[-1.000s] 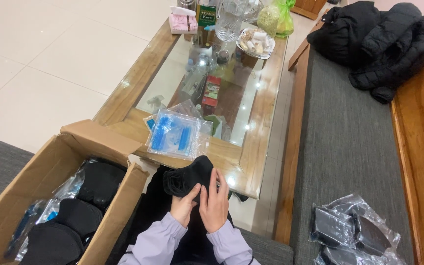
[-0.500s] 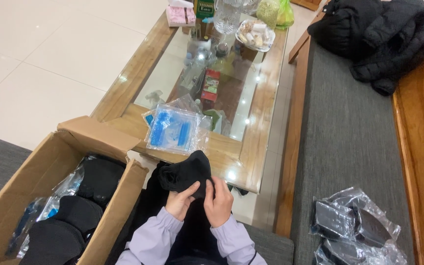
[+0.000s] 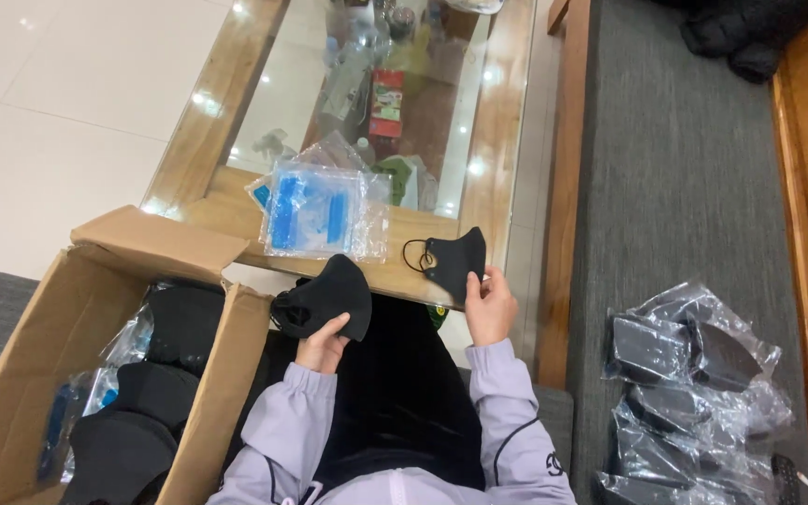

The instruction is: The person is sorting black face masks and placing them into a cardboard box.

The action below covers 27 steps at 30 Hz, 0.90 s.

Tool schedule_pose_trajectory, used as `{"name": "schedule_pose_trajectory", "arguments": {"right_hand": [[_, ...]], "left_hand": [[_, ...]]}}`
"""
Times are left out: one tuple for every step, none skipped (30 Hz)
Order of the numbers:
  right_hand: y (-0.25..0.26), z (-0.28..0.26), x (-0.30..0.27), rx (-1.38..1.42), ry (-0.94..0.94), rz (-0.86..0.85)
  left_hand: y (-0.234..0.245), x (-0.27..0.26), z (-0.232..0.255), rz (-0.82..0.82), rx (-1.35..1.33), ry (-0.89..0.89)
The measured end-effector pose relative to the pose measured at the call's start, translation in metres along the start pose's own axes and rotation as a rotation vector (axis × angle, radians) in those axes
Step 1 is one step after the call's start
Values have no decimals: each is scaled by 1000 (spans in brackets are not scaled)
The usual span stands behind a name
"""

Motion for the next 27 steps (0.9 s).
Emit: {"name": "schedule_pose_trajectory", "arguments": {"right_hand": [[0, 3, 3, -191, -16, 3], [3, -3, 2, -192, -18, 1], [8, -10, 1, -259, -6, 18], [12, -17, -1, -325, 6, 35], [12, -21, -5, -325, 7, 32], [16, -33, -10, -343, 139, 103], [20, -44, -15, -360, 275, 176], [19, -45, -18, -360, 278, 173], [13, -52, -23, -409, 398, 132], [8, -59, -29, -456, 519, 91], [0, -49, -29, -454, 524, 90], [-9, -41, -29, -465, 541, 60], [-19, -33, -28, -476, 559, 30], [-20, -32, -27, -473, 566, 29], [-21, -30, -26, -500, 560, 21], [-22, -28, -26, -527, 555, 14], [-21, -29, -27, -526, 562, 16], [-21, -29, -28, -532, 557, 10], [-20, -31, -26, -537, 555, 9], [-19, -33, -28, -535, 566, 17], [-17, -34, -29, -524, 542, 21], [-16, -34, -31, -512, 519, 24], [-18, -44, -34, -510, 532, 29], [-18, -58, -40, -326, 614, 17], [-17, -69, -50, -142, 689, -4], [-14, -91, -64, -143, 697, -8], [-17, -108, -77, 49, 583, -174]], "left_hand": [[0, 3, 0, -33, -15, -9], [2, 5, -3, -30, -13, -7], [3, 7, -5, -35, -29, -19], [5, 8, -7, -41, -44, -30], [7, 8, -6, -38, -45, -31], [7, 8, -5, -44, -55, -30], [7, 8, -6, -51, -68, -29], [6, 9, -6, -49, -71, -31], [6, 9, -6, -60, -74, -39], [5, 8, -6, -71, -77, -47], [5, 8, -6, -70, -81, -51], [5, 7, -7, -68, -73, -41], [4, 7, -7, -66, -65, -33], [4, 7, -5, -65, -69, -39], [4, 6, -5, -67, -67, -36], [4, 5, -5, -70, -65, -33], [6, 6, -6, -72, -70, -37], [8, 6, -7, -70, -61, -33], [6, 9, -8, -74, -54, -31], [3, 6, -6, -81, -62, -39], [0, 3, -6, -75, -39, -26], [-2, 0, -6, -70, -16, -14], [-5, -1, -4, -74, -25, -22], [-7, -2, -3, -69, -5, -17], [-5, -7, -4, -57, 15, -7], [-7, -7, -5, -55, 6, -10], [-8, -7, -5, -62, 34, -4]]}}
Point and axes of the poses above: each hand's wrist, its own x-axis towards the middle knuckle, its own y-axis out of the back of the hand, z = x × y, the point moved 6 cm from there along x, towards the middle knuckle
